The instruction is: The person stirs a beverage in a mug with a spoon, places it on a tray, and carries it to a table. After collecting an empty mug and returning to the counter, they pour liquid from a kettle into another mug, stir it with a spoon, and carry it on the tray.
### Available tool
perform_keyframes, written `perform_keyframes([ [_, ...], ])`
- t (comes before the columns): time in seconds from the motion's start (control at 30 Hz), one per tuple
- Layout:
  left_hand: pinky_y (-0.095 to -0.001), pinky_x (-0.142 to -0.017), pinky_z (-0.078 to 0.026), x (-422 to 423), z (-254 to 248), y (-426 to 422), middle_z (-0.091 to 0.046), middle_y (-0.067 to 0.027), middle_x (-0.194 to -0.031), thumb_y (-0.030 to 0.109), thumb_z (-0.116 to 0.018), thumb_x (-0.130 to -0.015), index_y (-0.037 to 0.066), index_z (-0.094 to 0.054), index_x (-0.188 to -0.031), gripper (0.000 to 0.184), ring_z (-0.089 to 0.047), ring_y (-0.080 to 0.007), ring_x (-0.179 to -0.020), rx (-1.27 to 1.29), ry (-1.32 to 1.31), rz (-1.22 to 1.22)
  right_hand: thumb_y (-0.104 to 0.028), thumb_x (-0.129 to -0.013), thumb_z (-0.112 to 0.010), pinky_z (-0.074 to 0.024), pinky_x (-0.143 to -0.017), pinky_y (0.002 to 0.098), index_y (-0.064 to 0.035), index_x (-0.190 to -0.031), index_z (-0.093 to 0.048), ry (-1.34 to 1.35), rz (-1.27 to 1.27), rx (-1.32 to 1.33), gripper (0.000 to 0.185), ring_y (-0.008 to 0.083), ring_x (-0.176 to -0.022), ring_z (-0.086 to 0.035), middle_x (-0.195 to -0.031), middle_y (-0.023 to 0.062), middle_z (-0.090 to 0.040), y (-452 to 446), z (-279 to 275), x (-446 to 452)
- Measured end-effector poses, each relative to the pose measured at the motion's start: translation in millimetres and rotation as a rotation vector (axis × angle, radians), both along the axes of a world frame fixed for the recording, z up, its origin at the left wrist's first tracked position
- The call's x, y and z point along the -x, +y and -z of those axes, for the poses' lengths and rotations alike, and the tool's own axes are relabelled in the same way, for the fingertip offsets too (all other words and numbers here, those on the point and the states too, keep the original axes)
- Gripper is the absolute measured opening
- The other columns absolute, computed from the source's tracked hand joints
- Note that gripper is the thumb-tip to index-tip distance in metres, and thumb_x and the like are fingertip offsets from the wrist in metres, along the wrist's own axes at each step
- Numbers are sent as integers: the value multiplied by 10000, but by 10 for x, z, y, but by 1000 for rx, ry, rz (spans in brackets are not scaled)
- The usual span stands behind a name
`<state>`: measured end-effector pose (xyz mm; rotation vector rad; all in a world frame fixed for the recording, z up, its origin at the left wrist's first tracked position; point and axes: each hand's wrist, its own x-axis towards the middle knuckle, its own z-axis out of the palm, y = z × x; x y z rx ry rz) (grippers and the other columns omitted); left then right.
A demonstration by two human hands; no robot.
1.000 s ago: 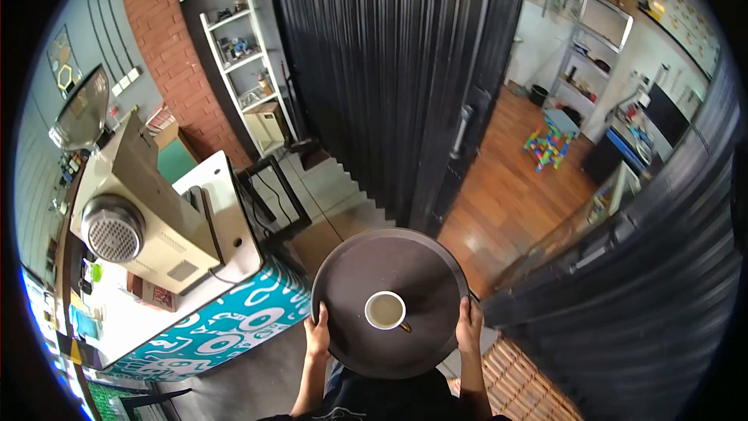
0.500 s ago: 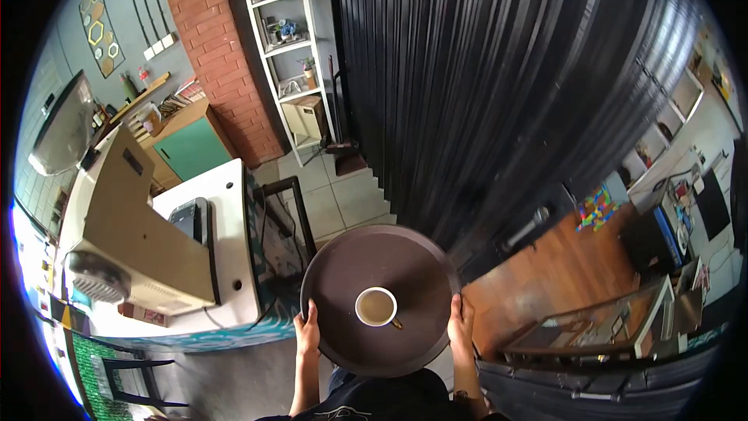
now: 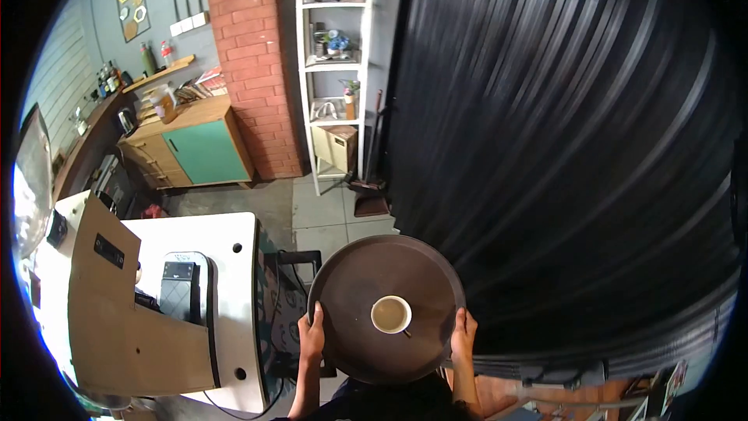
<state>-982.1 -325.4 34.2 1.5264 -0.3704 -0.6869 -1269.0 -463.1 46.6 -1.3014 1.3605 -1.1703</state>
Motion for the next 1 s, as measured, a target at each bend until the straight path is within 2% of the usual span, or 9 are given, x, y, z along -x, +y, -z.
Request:
perform_keyframes([
  [0.1,-256,-571,-360,-235,41,-227,-529,64,-723,330,-557,-1066,18,-626,-837,393,-454,-44,-661,-57,92,-46,-297,-1086,-505,-418,-757,276,9,-935,-624,70,-67,-92,362,97,-835,-497,-862,-8,-580,-498,80,-261],
  [0.33,-254,-555,-338,-850,167,-1134,-498,75,-688,321,-594,-1045,39,-611,-774,391,-424,-32,-635,-69,130,-233,-314,-1079,-520,-435,-783,285,22,-991,-643,19,-217,-128,368,102,-855,-526,-893,2,-613,-1871,503,-1142],
  [0.4,-253,-552,-331,-1063,350,-1396,-485,82,-674,317,-608,-1038,52,-597,-740,399,-421,-33,-628,-102,116,-293,-476,-1053,-510,-379,-1111,403,108,-1340,-540,185,-104,-234,651,323,-1292,-517,-1326,231,-571,-2233,763,-1477],
  [0.53,-257,-551,-323,-1588,489,-2036,-470,88,-666,342,-625,-1026,66,-571,-704,427,-414,-29,-630,-54,72,-382,-360,-1082,-491,-429,-1000,356,52,-1173,-663,42,-374,-134,455,218,-1149,-585,-1139,126,-672,-3047,529,-2179],
  [0.6,-258,-553,-328,-1893,360,-2411,-476,88,-662,359,-629,-1024,52,-581,-715,438,-420,-30,-631,-114,55,-386,-339,-1088,-474,-438,-980,352,65,-1168,-655,289,-82,-90,450,217,-1129,-591,-1116,133,-674,-3394,512,-2643],
  [0.67,-260,-547,-333,-2090,248,-2670,-494,84,-665,377,-634,-1020,37,-598,-734,446,-432,-33,-624,-95,70,-455,-467,-1062,-498,-445,-954,381,73,-1121,-621,146,-339,21,557,238,-1043,-575,-1095,161,-628,-3868,623,-2833],
  [0.73,-261,-540,-339,-2301,172,-2859,-514,78,-672,381,-632,-1021,31,-617,-758,438,-443,-35,-617,-66,134,-516,-307,-1089,-474,-457,-886,342,65,-1018,-627,129,-578,-55,408,182,-931,-575,-945,109,-640,-4225,412,-3235],
  [0.87,-266,-537,-349,-2701,145,-3110,-518,77,-670,366,-632,-1025,40,-619,-769,415,-452,-36,-613,-11,136,-652,-272,-1085,-486,-433,-735,319,52,-914,-601,163,-578,20,384,130,-802,-511,-805,56,-583,-4582,324,-4111],
  [1.0,-265,-544,-350,-3221,227,-3242,-511,79,-667,356,-635,-1025,45,-617,-767,405,-445,-35,-619,-26,178,-778,-282,-1085,-483,-450,-756,319,61,-957,-630,192,-825,22,395,129,-819,-532,-825,63,-602,-4935,323,-4968],
])
